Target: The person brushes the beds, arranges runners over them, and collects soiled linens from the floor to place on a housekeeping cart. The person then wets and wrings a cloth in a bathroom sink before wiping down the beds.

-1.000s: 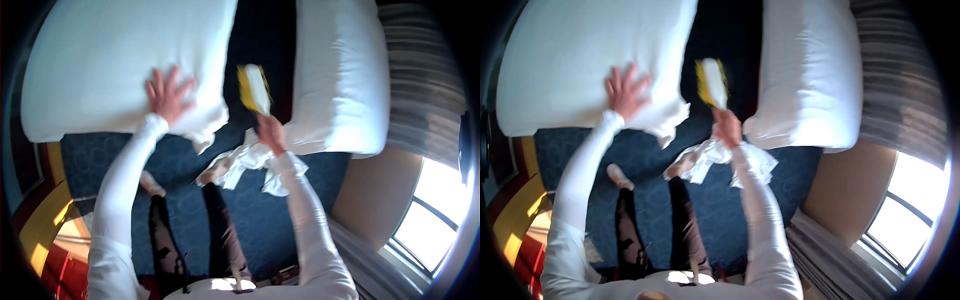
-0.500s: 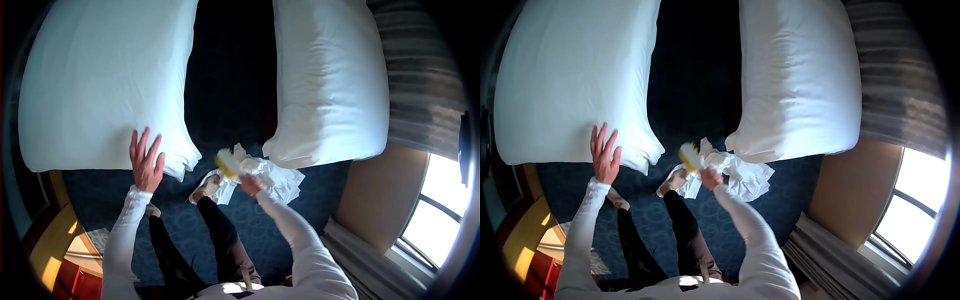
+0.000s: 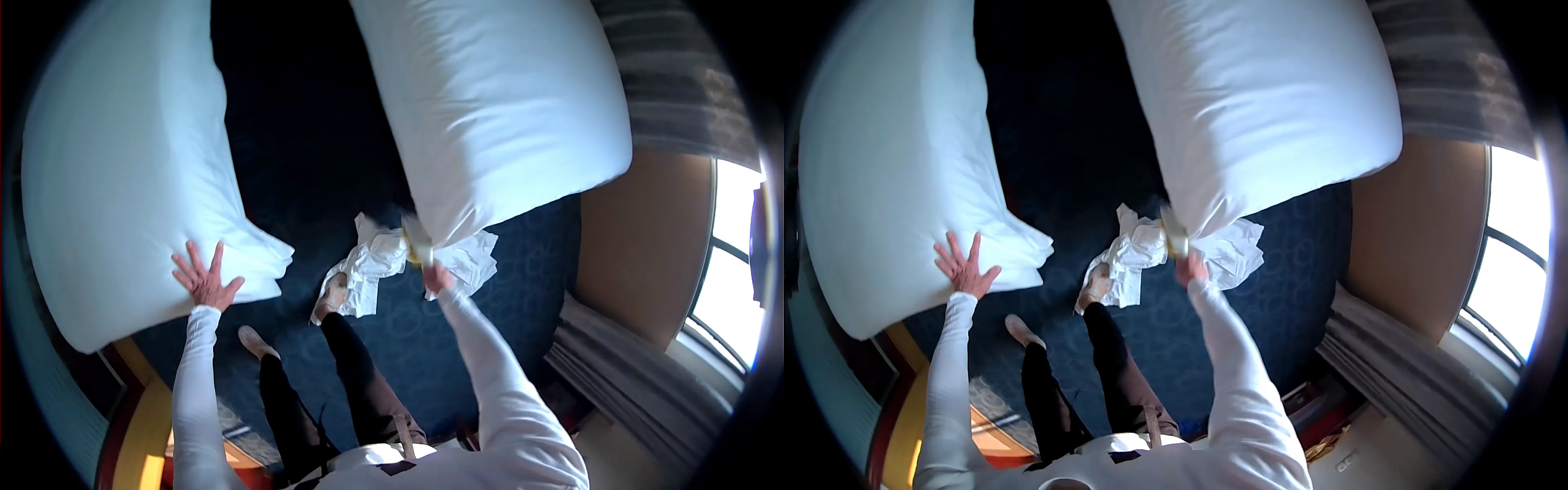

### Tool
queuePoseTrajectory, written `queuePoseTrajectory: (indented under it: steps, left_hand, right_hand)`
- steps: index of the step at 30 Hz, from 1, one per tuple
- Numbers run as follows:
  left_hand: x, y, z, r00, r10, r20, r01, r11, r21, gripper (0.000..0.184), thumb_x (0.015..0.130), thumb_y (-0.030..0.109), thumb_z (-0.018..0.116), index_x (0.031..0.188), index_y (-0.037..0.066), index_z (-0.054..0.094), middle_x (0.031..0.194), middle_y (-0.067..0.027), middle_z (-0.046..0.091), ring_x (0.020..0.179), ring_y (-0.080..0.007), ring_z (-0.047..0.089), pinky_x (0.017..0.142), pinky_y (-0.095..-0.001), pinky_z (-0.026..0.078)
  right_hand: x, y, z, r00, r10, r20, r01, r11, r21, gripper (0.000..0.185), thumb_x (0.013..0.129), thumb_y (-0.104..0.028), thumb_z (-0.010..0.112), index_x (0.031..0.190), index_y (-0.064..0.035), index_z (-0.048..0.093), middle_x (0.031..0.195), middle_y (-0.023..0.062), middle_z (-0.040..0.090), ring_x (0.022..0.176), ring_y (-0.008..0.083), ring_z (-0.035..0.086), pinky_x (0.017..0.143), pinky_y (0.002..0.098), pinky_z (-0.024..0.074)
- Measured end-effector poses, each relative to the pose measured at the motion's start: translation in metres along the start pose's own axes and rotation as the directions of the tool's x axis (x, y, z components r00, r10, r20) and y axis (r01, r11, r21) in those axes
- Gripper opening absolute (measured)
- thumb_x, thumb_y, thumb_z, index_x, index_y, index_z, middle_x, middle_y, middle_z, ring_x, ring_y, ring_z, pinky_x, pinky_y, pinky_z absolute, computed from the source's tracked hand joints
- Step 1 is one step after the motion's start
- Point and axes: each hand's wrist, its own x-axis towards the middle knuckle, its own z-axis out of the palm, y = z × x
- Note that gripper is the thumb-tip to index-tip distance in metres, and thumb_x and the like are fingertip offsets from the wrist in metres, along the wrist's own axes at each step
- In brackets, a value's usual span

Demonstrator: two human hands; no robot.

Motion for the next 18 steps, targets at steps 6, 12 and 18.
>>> queuePoseTrajectory:
  steps: [6,12,18]
  left_hand:
    - [0.006,0.008,-0.01,0.945,-0.155,0.286,0.109,0.98,0.169,0.102,0.062,0.051,0.07,0.139,0.031,0.005,0.14,-0.0215,-0.022,0.122,-0.0505,-0.025,0.095,-0.0658,-0.007]
    - [0.046,0.096,-0.084,0.644,-0.461,0.61,0.047,0.82,0.57,0.096,0.064,0.058,0.062,0.139,0.019,0.017,0.142,-0.0239,0.002,0.128,-0.0493,0.007,0.101,-0.0536,0.023]
    - [0.219,0.28,-0.127,0.864,0.501,-0.053,-0.488,0.804,-0.34,0.058,0.081,0.03,0.056,0.129,0.004,0.037,0.13,-0.0217,0.037,0.121,-0.0345,0.035,0.099,-0.0376,0.03]
  right_hand:
    - [-0.189,0.116,0.017,0.261,0.633,0.729,-0.952,0.043,0.304,0.009,0.079,-0.018,0.055,0.078,-0.0093,0.052,0.056,0.0007,0.043,0.043,0.0144,0.044,0.037,0.0277,0.0367]
    - [-0.12,0.117,-0.181,0.712,0.702,0.01,-0.055,0.042,0.998,0.025,0.09,-0.028,0.043,0.081,-0.0053,0.043,0.05,0.0011,0.041,0.034,0.0111,0.041,0.032,0.0238,0.037]
    - [0.016,0.07,-0.299,0.402,0.797,-0.45,0.453,0.254,0.854,0.029,0.092,-0.034,0.043,0.08,-0.0077,0.039,0.052,-0.0008,0.037,0.034,0.0069,0.035,0.03,0.0223,0.0306]
